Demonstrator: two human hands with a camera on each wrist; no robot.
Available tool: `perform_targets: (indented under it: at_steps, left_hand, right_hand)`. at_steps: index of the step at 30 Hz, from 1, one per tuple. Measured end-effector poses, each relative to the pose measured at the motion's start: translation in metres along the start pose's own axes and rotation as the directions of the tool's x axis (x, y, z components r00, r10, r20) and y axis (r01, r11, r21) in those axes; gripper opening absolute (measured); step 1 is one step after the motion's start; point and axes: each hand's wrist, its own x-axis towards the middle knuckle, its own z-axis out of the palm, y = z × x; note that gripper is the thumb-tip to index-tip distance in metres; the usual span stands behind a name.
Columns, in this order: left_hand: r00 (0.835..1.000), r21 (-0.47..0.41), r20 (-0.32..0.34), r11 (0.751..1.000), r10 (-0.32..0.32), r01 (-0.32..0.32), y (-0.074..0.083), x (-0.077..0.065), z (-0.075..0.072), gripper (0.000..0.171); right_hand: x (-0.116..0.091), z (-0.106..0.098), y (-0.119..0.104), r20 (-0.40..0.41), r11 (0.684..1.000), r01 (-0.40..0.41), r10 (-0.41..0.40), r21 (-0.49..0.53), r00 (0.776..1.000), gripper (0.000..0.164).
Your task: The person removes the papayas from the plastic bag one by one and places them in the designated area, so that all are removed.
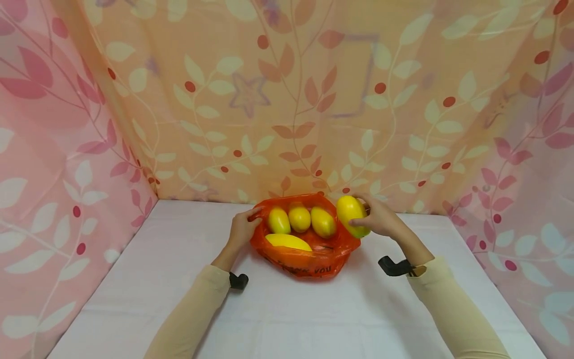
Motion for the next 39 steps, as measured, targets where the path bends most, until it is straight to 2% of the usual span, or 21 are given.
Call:
perform_targets:
  at_steps: [18, 23, 31, 39]
  left_hand:
    - [1.0, -0.008, -0.016, 1.0, -0.007, 0.007, -0.002, 0.002, -0.001, 0.033]
    - [1.0, -0.006, -0.017, 1.0, -0.019, 0.019, -0.002, 0.002, -0.002, 0.033]
    - [0.999, -0.059, -0.002, 0.997, -0.047, 0.047, -0.001, 0.003, -0.004, 0.033]
    - [0.999, -0.053, -0.033, 0.998, -0.042, 0.041, -0.003, 0.001, -0.004, 0.032]
  right_hand:
    - [0.002, -0.015, 0.003, -0.032, 0.998, -0.023, 0.021, -0.058, 0.999, 0.075]
    - [0.002, -0.017, 0.003, -0.037, 0.996, -0.056, 0.053, -0.076, 0.998, 0.077]
    - [0.003, -0.023, 0.002, -0.05, 0.991, -0.106, 0.102, -0.085, 0.994, 0.079]
    - [0.003, -0.026, 0.006, -0.055, 0.988, -0.128, 0.123, -0.082, 0.991, 0.08]
